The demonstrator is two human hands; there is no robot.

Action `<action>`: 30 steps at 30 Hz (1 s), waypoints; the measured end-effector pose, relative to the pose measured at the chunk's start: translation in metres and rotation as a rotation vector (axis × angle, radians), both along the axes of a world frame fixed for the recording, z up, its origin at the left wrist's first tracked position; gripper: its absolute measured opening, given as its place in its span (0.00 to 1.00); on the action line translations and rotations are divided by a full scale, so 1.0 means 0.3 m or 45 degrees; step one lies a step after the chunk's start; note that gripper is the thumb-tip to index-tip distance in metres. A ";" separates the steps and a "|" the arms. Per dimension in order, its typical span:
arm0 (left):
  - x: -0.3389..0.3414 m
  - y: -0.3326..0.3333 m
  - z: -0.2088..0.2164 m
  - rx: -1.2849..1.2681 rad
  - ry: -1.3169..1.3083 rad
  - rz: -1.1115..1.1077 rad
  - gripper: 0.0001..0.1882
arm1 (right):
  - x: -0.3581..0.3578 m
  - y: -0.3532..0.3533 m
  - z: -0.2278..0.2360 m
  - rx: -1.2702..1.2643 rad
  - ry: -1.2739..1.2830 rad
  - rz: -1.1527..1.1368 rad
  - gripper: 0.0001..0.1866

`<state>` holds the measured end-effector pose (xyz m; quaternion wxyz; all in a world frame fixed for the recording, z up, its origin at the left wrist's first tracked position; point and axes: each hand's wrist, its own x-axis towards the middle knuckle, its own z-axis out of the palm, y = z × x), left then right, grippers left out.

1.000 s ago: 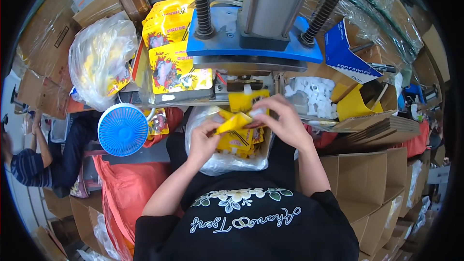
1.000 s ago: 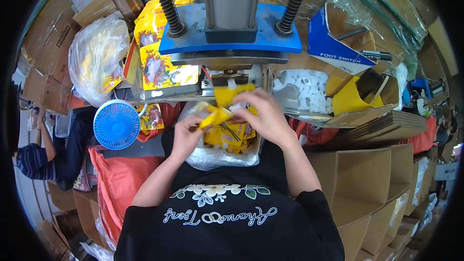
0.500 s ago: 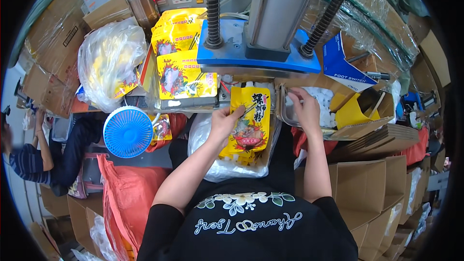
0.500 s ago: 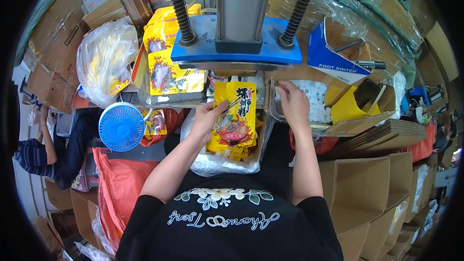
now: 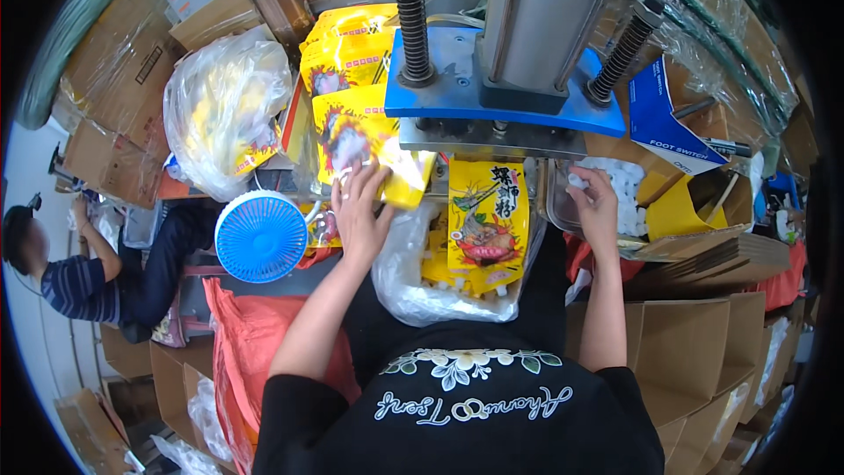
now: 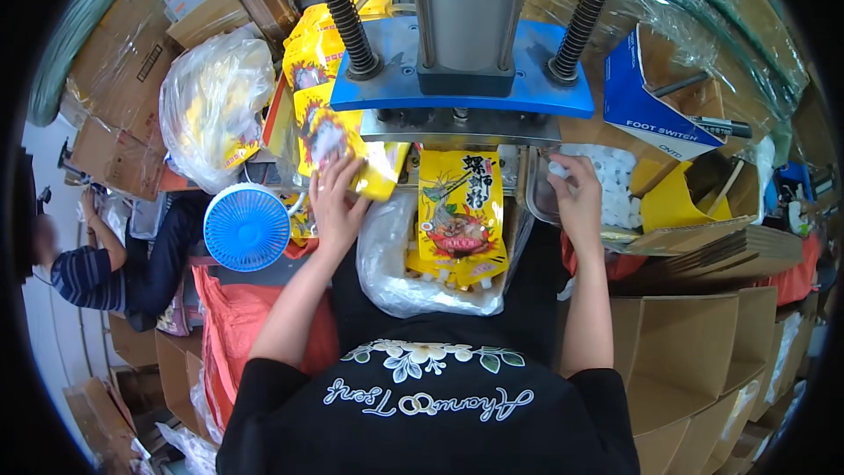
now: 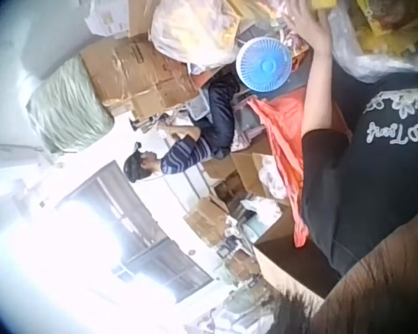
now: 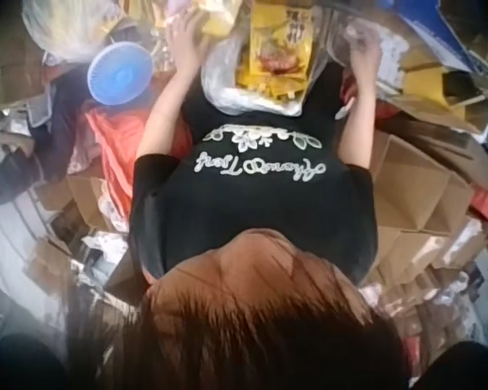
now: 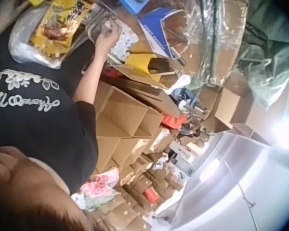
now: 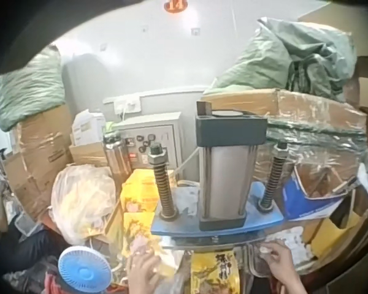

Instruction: Sealing yellow product packets into clear plastic bags using a heat-sealing machine.

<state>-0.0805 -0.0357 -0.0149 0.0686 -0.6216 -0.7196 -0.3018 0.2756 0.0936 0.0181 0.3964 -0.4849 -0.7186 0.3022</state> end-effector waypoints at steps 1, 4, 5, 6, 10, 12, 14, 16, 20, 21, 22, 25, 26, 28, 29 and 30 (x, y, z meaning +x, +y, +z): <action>-0.022 -0.018 -0.006 0.115 -0.062 0.011 0.19 | -0.013 -0.002 0.010 -0.003 0.090 0.016 0.15; 0.012 -0.043 0.097 0.222 -0.508 -0.001 0.05 | -0.046 -0.045 0.055 -0.141 0.175 0.033 0.14; 0.041 -0.049 0.133 0.199 -0.708 -0.068 0.06 | -0.082 -0.067 0.090 -0.153 0.217 0.035 0.13; 0.067 -0.062 0.150 0.176 -0.903 -0.130 0.06 | -0.113 -0.087 0.120 -0.143 0.188 0.102 0.12; 0.164 -0.106 0.059 -0.020 -1.232 -0.206 0.06 | -0.245 -0.178 0.198 -0.108 0.105 0.377 0.12; 0.212 -0.126 0.019 -0.111 -1.213 -0.278 0.06 | -0.279 -0.209 0.196 -0.156 0.066 0.522 0.13; 0.240 -0.143 0.007 -0.227 -1.305 -0.398 0.06 | -0.306 -0.230 0.201 -0.407 0.029 0.570 0.13; 0.246 -0.157 -0.030 -0.384 -1.284 -0.417 0.09 | -0.306 -0.225 0.163 -0.391 0.034 0.623 0.12; 0.282 -0.109 -0.020 -0.441 -1.330 -0.388 0.13 | -0.274 -0.174 0.089 -0.560 0.295 0.540 0.15; 0.287 -0.073 -0.005 -0.452 -1.394 -0.357 0.14 | -0.260 -0.157 0.104 -0.462 0.275 0.504 0.19; 0.297 -0.038 0.012 -0.463 -1.458 -0.329 0.15 | -0.231 -0.140 0.105 -0.185 0.121 0.370 0.20; 0.331 0.050 0.037 -0.382 -1.716 -0.227 0.14 | -0.118 -0.104 0.156 0.157 -0.218 -0.002 0.22; 0.343 0.077 0.037 -0.344 -1.894 -0.188 0.14 | -0.064 -0.099 0.169 0.133 -0.275 -0.136 0.21; 0.357 0.113 0.057 -0.274 -2.120 -0.197 0.13 | 0.031 -0.098 0.206 0.033 -0.646 -0.368 0.20; 0.362 0.134 0.060 -0.295 -2.200 -0.185 0.13 | 0.086 -0.094 0.197 0.038 -0.648 -0.383 0.20; 0.363 0.144 0.059 -0.315 -2.279 -0.163 0.12 | 0.131 -0.088 0.169 0.019 -0.827 -0.405 0.20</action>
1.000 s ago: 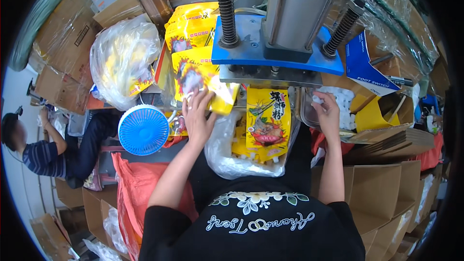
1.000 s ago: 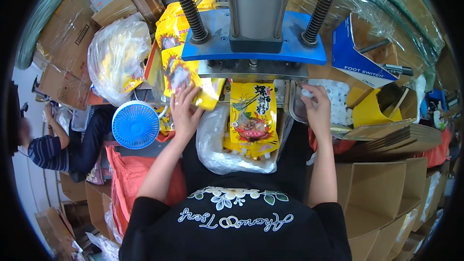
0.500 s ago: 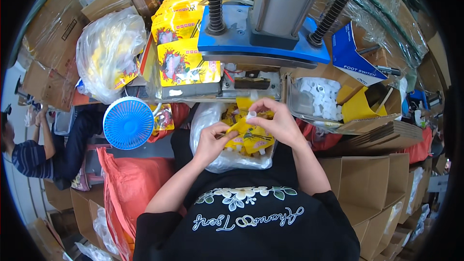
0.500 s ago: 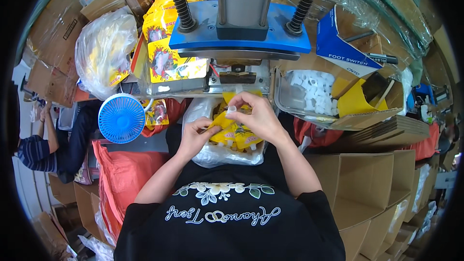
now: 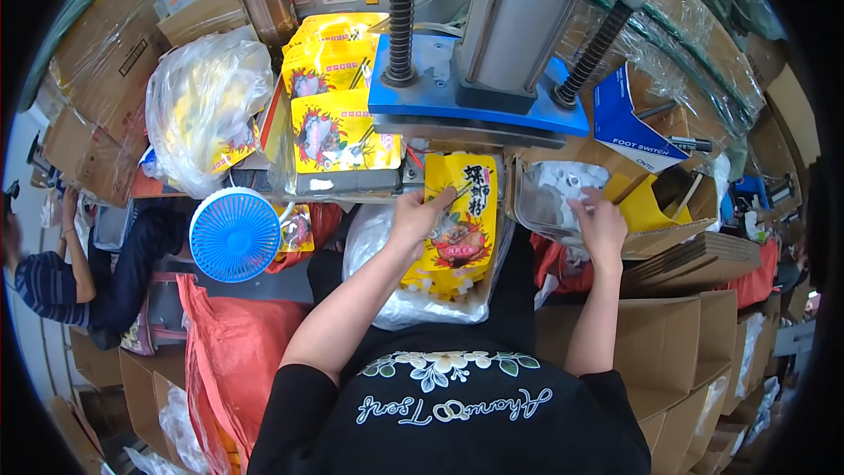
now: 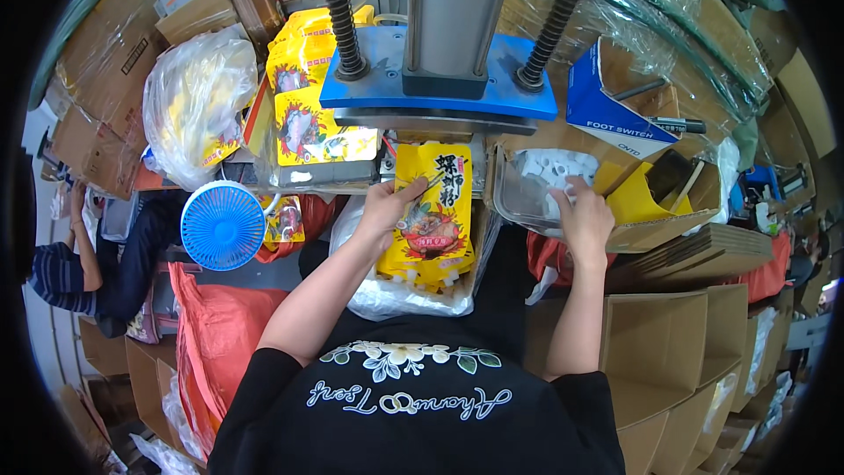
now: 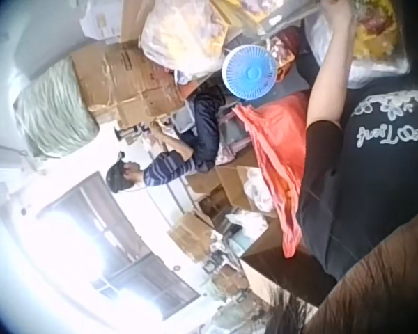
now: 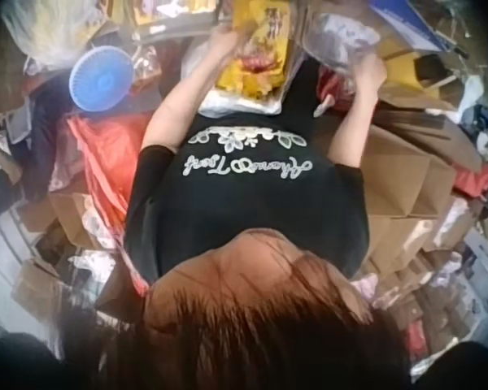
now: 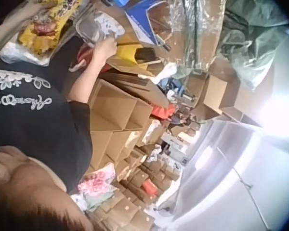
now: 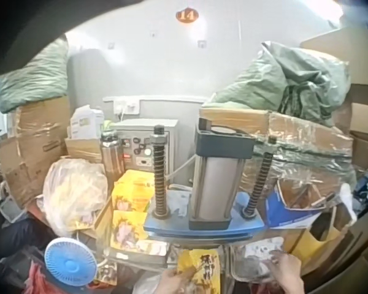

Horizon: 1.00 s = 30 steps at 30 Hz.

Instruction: Sealing yellow product packets into clear plastic bags using a heat-sealing machine.

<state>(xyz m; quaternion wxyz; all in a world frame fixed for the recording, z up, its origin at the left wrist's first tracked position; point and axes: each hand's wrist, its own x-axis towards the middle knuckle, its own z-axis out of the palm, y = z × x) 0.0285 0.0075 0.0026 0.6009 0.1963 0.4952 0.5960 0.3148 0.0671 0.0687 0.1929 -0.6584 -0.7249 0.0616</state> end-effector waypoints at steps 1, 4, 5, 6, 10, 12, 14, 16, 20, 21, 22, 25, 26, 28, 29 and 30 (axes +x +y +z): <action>-0.001 0.003 -0.005 0.002 -0.002 -0.005 0.12 | 0.024 0.005 -0.033 -0.040 -0.172 -0.033 0.19; -0.021 0.006 -0.018 0.013 -0.006 0.018 0.11 | -0.001 0.003 -0.115 0.051 -0.268 0.104 0.20; -0.039 0.006 -0.018 0.084 0.212 -0.031 0.12 | -0.037 0.004 -0.131 0.086 -0.218 0.146 0.19; -0.066 0.009 -0.014 0.156 0.429 -0.082 0.12 | -0.061 0.005 -0.139 0.079 -0.212 0.149 0.19; -0.242 -0.005 0.108 0.063 1.584 0.154 0.24 | -0.123 0.011 -0.153 0.253 -0.125 0.372 0.17; -0.325 -0.048 0.012 0.347 2.244 0.422 0.32 | -0.141 0.010 -0.141 0.304 -0.088 0.425 0.15; -0.361 -0.128 -0.062 0.363 2.212 0.311 0.29 | -0.127 0.023 -0.145 0.257 0.304 0.290 0.15; -0.390 -0.167 -0.080 0.395 2.085 0.374 0.17 | -0.111 0.030 -0.118 0.168 0.563 0.260 0.13; -0.315 -0.200 0.082 0.399 1.588 0.264 0.05 | -0.131 0.026 -0.079 0.070 0.830 0.432 0.09; -0.278 -0.214 0.102 0.396 1.341 0.200 0.06 | -0.164 0.014 -0.070 0.022 0.858 0.424 0.08; -0.240 -0.220 0.108 0.515 1.230 0.182 0.06 | -0.201 -0.004 -0.056 -0.018 0.924 0.453 0.08; -0.166 -0.244 0.005 0.340 1.063 0.045 0.06 | -0.328 -0.066 -0.006 -0.112 0.931 0.621 0.09; -0.136 -0.251 -0.024 0.365 1.034 0.011 0.06 | -0.355 -0.085 0.002 -0.135 0.882 0.662 0.10; -0.089 -0.270 -0.082 0.390 0.912 -0.022 0.04 | -0.404 -0.119 0.003 -0.130 0.709 0.746 0.12; -0.078 -0.272 -0.079 0.390 0.910 -0.022 0.04 | -0.412 -0.126 -0.002 -0.131 0.707 0.746 0.12; -0.071 -0.275 -0.071 0.384 0.908 -0.112 0.05 | -0.419 -0.130 -0.012 -0.163 0.742 0.733 0.12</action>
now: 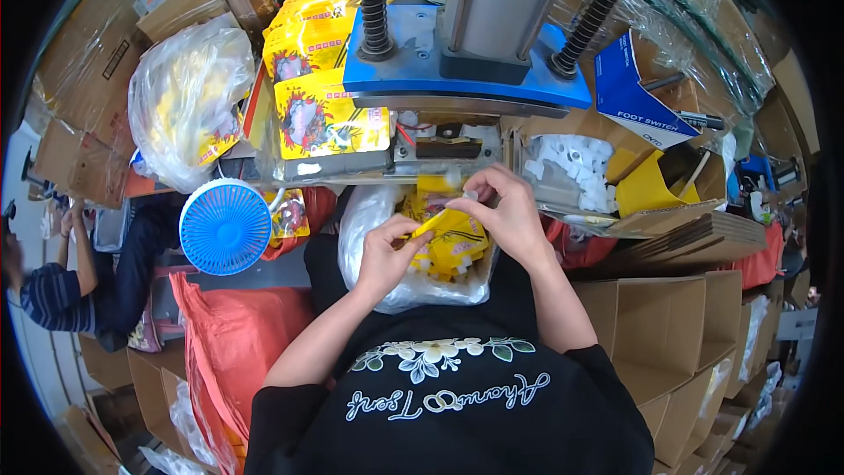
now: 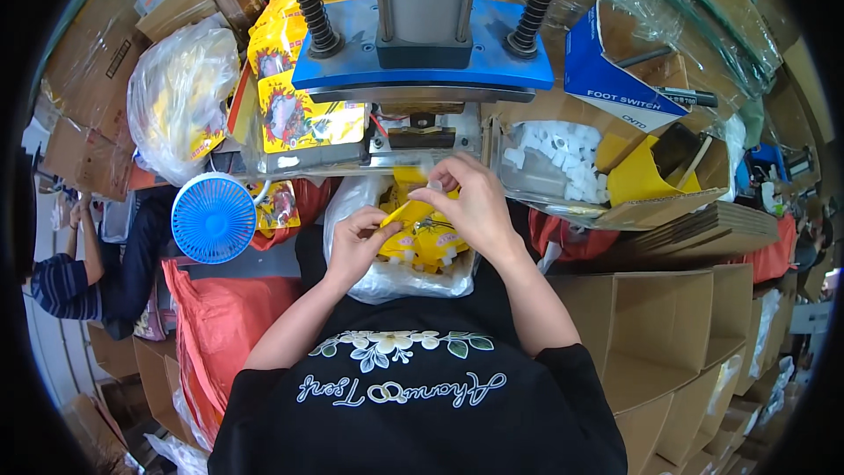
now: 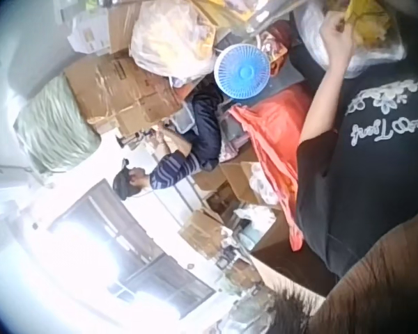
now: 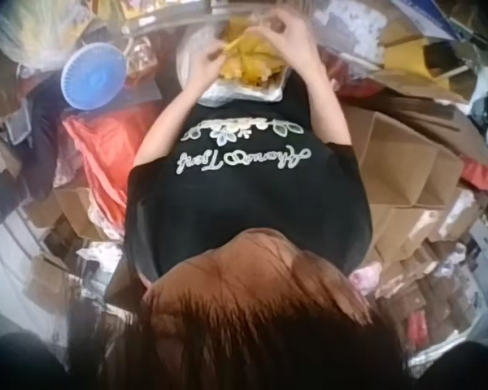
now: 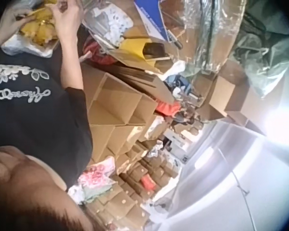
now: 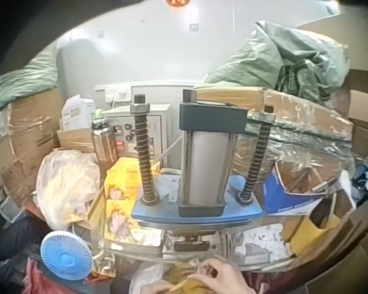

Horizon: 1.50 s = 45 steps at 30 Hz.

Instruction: Sealing yellow product packets into clear plastic bags using a heat-sealing machine.

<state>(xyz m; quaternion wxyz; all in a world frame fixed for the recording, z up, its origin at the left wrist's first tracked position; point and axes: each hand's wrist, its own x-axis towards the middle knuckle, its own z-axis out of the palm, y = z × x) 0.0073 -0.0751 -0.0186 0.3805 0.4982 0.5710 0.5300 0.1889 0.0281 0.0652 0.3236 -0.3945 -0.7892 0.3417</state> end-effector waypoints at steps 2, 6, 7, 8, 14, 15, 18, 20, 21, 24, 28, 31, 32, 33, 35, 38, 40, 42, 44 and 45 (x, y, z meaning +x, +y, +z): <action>0.007 0.003 0.005 -0.059 -0.007 -0.122 0.09 | -0.006 -0.004 -0.023 -0.145 0.062 0.003 0.13; 0.034 0.044 0.033 -0.349 -0.525 -0.104 0.12 | 0.001 0.034 -0.051 -0.194 0.034 -0.043 0.14; 0.033 0.074 0.007 -0.294 -0.419 -0.025 0.13 | 0.007 0.050 -0.061 -0.028 0.118 -0.142 0.15; 0.039 0.111 -0.004 -0.239 -0.321 0.038 0.14 | 0.025 0.068 -0.059 0.141 0.193 -0.255 0.16; 0.054 0.249 0.048 -0.314 -0.875 0.100 0.12 | 0.247 0.169 -0.067 0.182 -0.313 -0.449 0.15; 0.048 0.265 0.036 -0.327 -0.894 0.113 0.12 | 0.263 0.170 -0.090 0.252 -0.538 -0.430 0.14; 0.039 0.269 0.056 -0.353 -0.903 0.127 0.12 | 0.257 0.152 -0.142 0.296 -0.633 -0.376 0.14; 0.020 0.264 0.064 -0.375 -0.889 0.138 0.12 | 0.246 0.148 -0.152 0.390 -0.609 -0.351 0.15; -0.009 0.271 0.063 -0.322 -0.657 0.082 0.11 | 0.243 0.151 -0.147 0.352 -0.616 -0.349 0.15; -0.152 0.281 0.096 -0.095 0.139 0.213 0.19 | 0.253 0.158 -0.144 0.214 -0.465 -0.399 0.15; -0.294 0.197 0.043 0.270 1.256 0.453 0.38 | 0.310 0.192 -0.191 0.096 0.017 -0.385 0.14; -0.317 0.095 -0.003 0.250 1.190 0.454 0.22 | 0.280 0.170 -0.125 0.079 0.055 -0.342 0.14; -0.319 0.081 0.033 0.228 1.014 0.470 0.11 | 0.279 0.155 -0.102 -0.001 0.041 -0.350 0.13; -0.315 0.075 0.053 0.242 0.941 0.476 0.09 | 0.266 0.148 -0.091 -0.027 0.075 -0.336 0.13; -0.274 0.060 0.125 0.252 0.789 0.416 0.06 | 0.204 0.109 -0.049 -0.117 0.151 -0.309 0.13; -0.197 0.025 0.101 0.175 0.129 0.246 0.08 | 0.094 0.046 0.025 -0.160 0.178 -0.083 0.12; -0.150 0.014 0.052 0.030 0.134 0.141 0.09 | 0.047 0.002 0.045 -0.093 0.089 0.048 0.11; -0.100 -0.011 0.022 0.069 0.157 0.033 0.09 | 0.015 -0.023 0.057 -0.156 -0.019 0.195 0.10; -0.063 -0.027 0.006 -0.049 0.016 -0.104 0.07 | 0.005 -0.027 0.024 -0.238 -0.044 0.292 0.12; -0.055 -0.025 0.000 -0.045 0.015 -0.103 0.07 | 0.006 -0.024 0.013 -0.234 -0.046 0.292 0.12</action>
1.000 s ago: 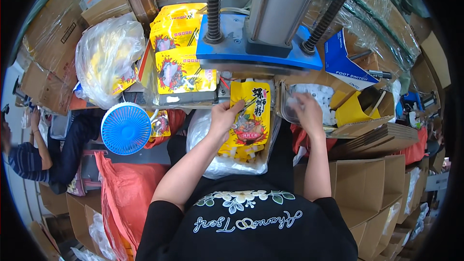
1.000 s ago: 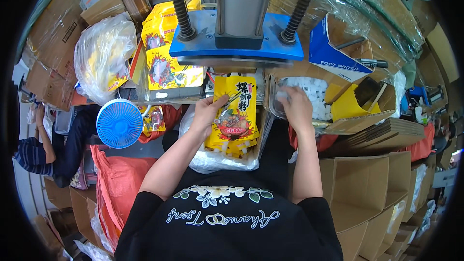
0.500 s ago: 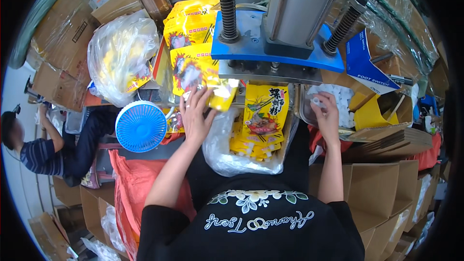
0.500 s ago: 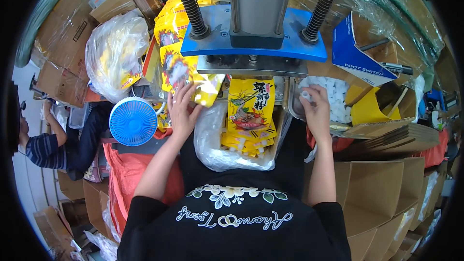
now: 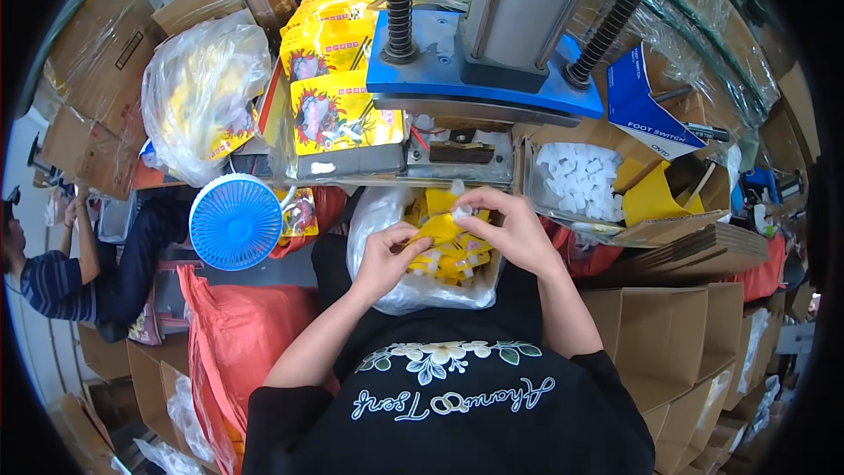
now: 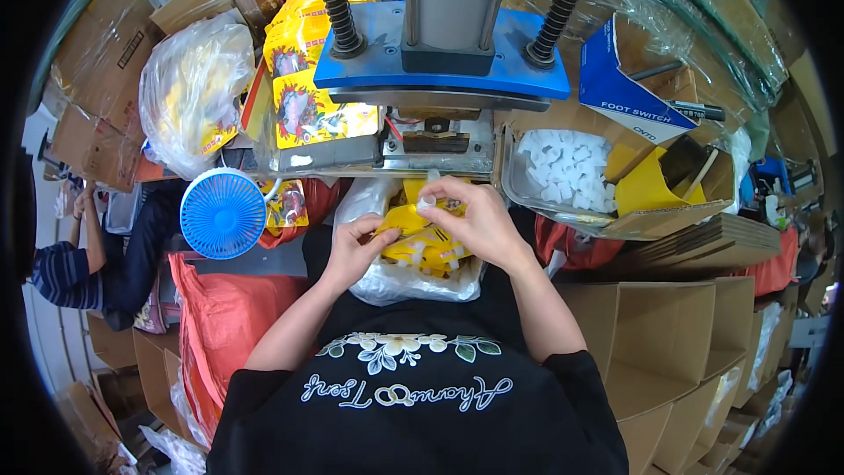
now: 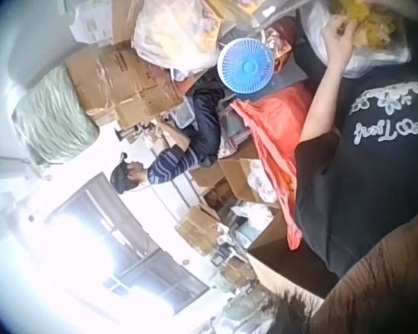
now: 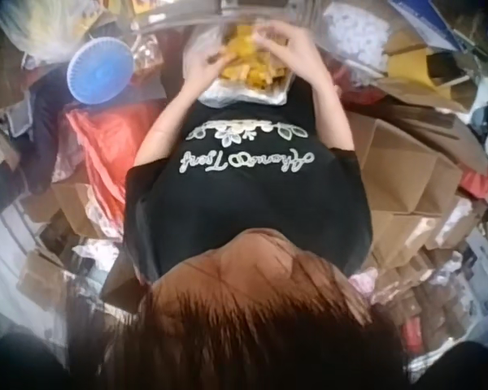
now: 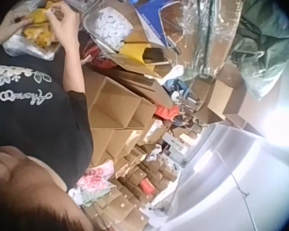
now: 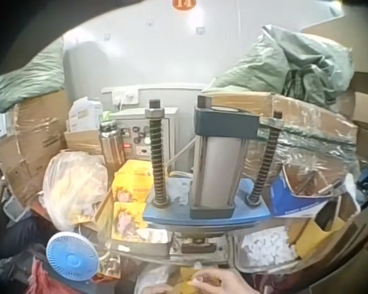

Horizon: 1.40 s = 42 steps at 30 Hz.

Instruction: Sealing yellow product packets into clear plastic bags using a heat-sealing machine.

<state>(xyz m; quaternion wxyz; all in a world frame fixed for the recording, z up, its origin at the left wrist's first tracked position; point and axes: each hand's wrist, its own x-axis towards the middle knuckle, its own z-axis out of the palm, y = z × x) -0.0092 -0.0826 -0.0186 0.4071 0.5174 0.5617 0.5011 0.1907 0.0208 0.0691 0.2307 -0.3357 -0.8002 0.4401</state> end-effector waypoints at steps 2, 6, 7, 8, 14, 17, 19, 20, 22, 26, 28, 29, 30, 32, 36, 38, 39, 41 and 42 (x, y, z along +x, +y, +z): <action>0.013 0.003 0.003 -0.213 -0.295 -0.010 0.10 | 0.001 0.006 -0.015 -0.376 0.114 -0.069 0.15; 0.042 0.120 0.016 -0.198 -0.146 0.082 0.13 | 0.047 0.076 -0.039 0.151 0.158 -0.300 0.19; 0.056 0.149 0.014 -0.189 -0.146 0.084 0.13 | 0.074 0.090 -0.029 0.255 0.057 -0.440 0.19; 0.071 0.181 0.019 -0.220 -0.361 0.159 0.13 | 0.105 0.107 -0.018 0.361 -0.046 -0.578 0.19; 0.098 0.299 0.043 -0.329 -0.794 0.241 0.12 | 0.328 0.134 -0.045 0.522 -0.729 -0.756 0.17; 0.091 0.306 0.047 -0.336 -0.994 0.245 0.10 | 0.310 0.115 -0.092 0.558 -0.778 -0.684 0.18; 0.048 0.315 0.015 -0.337 -0.773 0.182 0.11 | 0.281 0.105 -0.104 0.583 -0.705 -0.670 0.18; 0.019 0.316 0.027 -0.139 -0.498 0.233 0.10 | 0.271 0.108 -0.109 0.568 -0.697 -0.632 0.18; -0.083 0.331 0.098 0.038 0.073 0.274 0.15 | 0.267 0.113 -0.122 0.537 -0.680 -0.597 0.19; -0.245 0.250 0.052 0.285 1.189 0.529 0.38 | 0.275 0.131 -0.139 0.562 -0.486 -0.590 0.17; -0.230 0.173 0.023 0.283 1.299 0.485 0.36 | 0.286 0.139 -0.152 0.520 -0.288 -0.713 0.16; -0.246 0.147 0.005 0.309 1.230 0.530 0.33 | 0.294 0.142 -0.156 0.395 -0.237 -0.756 0.16; -0.258 0.120 -0.005 0.327 1.155 0.576 0.31 | 0.314 0.146 -0.163 0.266 -0.193 -0.793 0.16; -0.285 0.106 0.011 0.365 1.057 0.698 0.15 | 0.351 0.156 -0.177 0.221 -0.117 -0.762 0.15; -0.214 0.097 0.134 0.332 0.674 0.490 0.05 | 0.364 0.153 -0.141 -0.048 0.186 -0.655 0.14; -0.131 0.055 0.153 0.166 0.249 0.360 0.05 | 0.277 0.131 -0.106 -0.088 0.216 -0.571 0.13; -0.105 0.043 0.114 0.173 0.087 0.296 0.05 | 0.211 0.104 -0.070 -0.119 0.251 -0.502 0.13; -0.049 0.031 0.070 0.073 0.080 0.196 0.05 | 0.118 0.056 -0.020 -0.089 0.296 -0.350 0.11; -0.029 0.029 0.032 0.037 0.100 0.169 0.05 | 0.083 0.038 -0.010 -0.032 0.316 -0.257 0.10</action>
